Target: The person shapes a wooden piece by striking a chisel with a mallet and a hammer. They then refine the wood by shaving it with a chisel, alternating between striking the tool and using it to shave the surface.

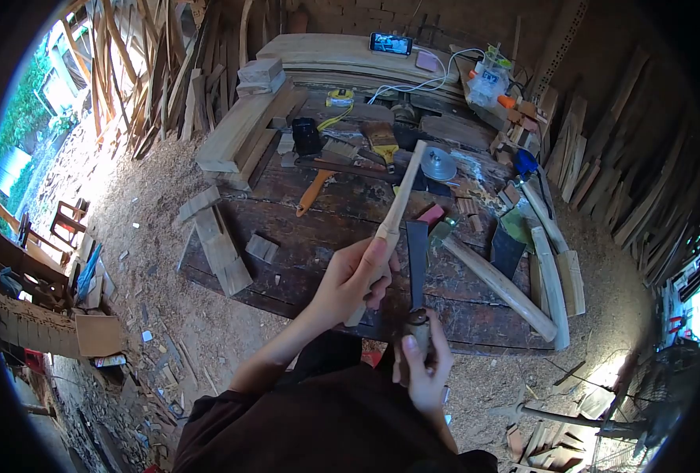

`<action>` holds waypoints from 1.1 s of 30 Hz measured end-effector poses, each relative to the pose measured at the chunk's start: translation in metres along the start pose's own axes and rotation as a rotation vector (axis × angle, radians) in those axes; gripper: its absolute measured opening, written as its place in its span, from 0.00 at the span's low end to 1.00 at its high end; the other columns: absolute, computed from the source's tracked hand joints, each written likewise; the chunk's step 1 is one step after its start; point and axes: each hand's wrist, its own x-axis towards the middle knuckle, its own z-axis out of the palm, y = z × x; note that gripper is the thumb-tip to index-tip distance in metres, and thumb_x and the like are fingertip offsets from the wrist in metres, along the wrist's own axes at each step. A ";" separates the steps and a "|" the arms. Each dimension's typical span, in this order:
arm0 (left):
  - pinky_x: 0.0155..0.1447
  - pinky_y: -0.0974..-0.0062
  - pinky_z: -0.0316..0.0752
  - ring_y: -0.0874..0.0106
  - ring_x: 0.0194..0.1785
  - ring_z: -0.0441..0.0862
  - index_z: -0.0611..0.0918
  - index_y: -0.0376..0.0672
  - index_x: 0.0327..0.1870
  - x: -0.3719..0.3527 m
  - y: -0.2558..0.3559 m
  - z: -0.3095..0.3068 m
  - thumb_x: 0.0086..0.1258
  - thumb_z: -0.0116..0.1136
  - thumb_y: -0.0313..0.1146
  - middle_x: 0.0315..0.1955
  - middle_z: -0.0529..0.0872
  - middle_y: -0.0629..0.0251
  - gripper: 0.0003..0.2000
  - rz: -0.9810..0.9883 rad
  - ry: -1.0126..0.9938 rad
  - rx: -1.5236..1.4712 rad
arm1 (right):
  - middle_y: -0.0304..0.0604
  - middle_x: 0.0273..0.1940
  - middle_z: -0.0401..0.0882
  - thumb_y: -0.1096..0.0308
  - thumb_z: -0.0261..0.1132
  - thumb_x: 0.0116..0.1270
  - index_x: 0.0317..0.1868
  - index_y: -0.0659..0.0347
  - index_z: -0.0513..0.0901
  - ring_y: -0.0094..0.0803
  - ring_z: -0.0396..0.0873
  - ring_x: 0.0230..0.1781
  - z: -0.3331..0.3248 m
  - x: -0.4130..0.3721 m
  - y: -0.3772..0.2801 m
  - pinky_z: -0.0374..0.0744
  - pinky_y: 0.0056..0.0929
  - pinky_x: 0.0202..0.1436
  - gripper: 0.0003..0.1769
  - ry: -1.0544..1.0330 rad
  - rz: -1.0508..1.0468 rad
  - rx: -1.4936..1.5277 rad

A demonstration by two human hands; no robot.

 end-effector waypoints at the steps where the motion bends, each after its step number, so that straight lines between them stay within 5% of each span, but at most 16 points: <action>1: 0.19 0.86 0.60 0.86 0.17 0.67 0.73 0.38 0.36 0.001 -0.001 -0.002 0.77 0.49 0.43 0.17 0.70 0.72 0.16 0.093 -0.043 0.037 | 0.37 0.25 0.72 0.72 0.57 0.72 0.67 0.68 0.62 0.17 0.67 0.16 -0.003 -0.001 -0.004 0.69 0.17 0.19 0.26 -0.023 0.010 0.079; 5: 0.21 0.87 0.61 0.86 0.19 0.68 0.72 0.37 0.45 0.000 0.012 -0.001 0.77 0.49 0.39 0.20 0.72 0.70 0.12 0.186 -0.118 0.121 | 0.38 0.25 0.73 0.72 0.57 0.71 0.67 0.70 0.63 0.18 0.68 0.15 -0.020 -0.009 -0.016 0.67 0.16 0.20 0.26 -0.141 0.056 0.134; 9: 0.21 0.85 0.61 0.85 0.17 0.65 0.70 0.37 0.43 0.006 0.008 -0.013 0.78 0.46 0.42 0.17 0.70 0.71 0.14 0.241 -0.174 0.309 | 0.39 0.25 0.73 0.72 0.58 0.70 0.66 0.70 0.64 0.18 0.69 0.15 -0.026 -0.014 -0.022 0.66 0.16 0.20 0.26 -0.190 0.067 0.156; 18: 0.24 0.88 0.55 0.89 0.22 0.62 0.74 0.37 0.45 -0.001 0.010 -0.023 0.78 0.44 0.49 0.20 0.69 0.77 0.19 0.048 -0.204 0.089 | 0.40 0.25 0.74 0.71 0.60 0.70 0.66 0.70 0.65 0.19 0.69 0.15 -0.030 -0.014 -0.025 0.66 0.18 0.20 0.27 -0.248 0.122 0.130; 23: 0.26 0.84 0.58 0.87 0.24 0.64 0.77 0.35 0.39 0.001 0.011 -0.022 0.68 0.59 0.54 0.19 0.69 0.77 0.24 0.277 -0.132 0.462 | 0.42 0.25 0.75 0.69 0.61 0.69 0.66 0.69 0.66 0.19 0.69 0.16 -0.039 -0.013 -0.036 0.67 0.18 0.18 0.27 -0.284 0.247 0.111; 33: 0.26 0.82 0.58 0.85 0.25 0.63 0.78 0.33 0.39 0.001 0.010 -0.030 0.63 0.65 0.55 0.19 0.69 0.76 0.27 0.286 -0.123 0.549 | 0.42 0.25 0.74 0.69 0.61 0.70 0.66 0.68 0.67 0.19 0.69 0.16 -0.038 -0.017 -0.036 0.67 0.18 0.17 0.27 -0.262 0.216 0.154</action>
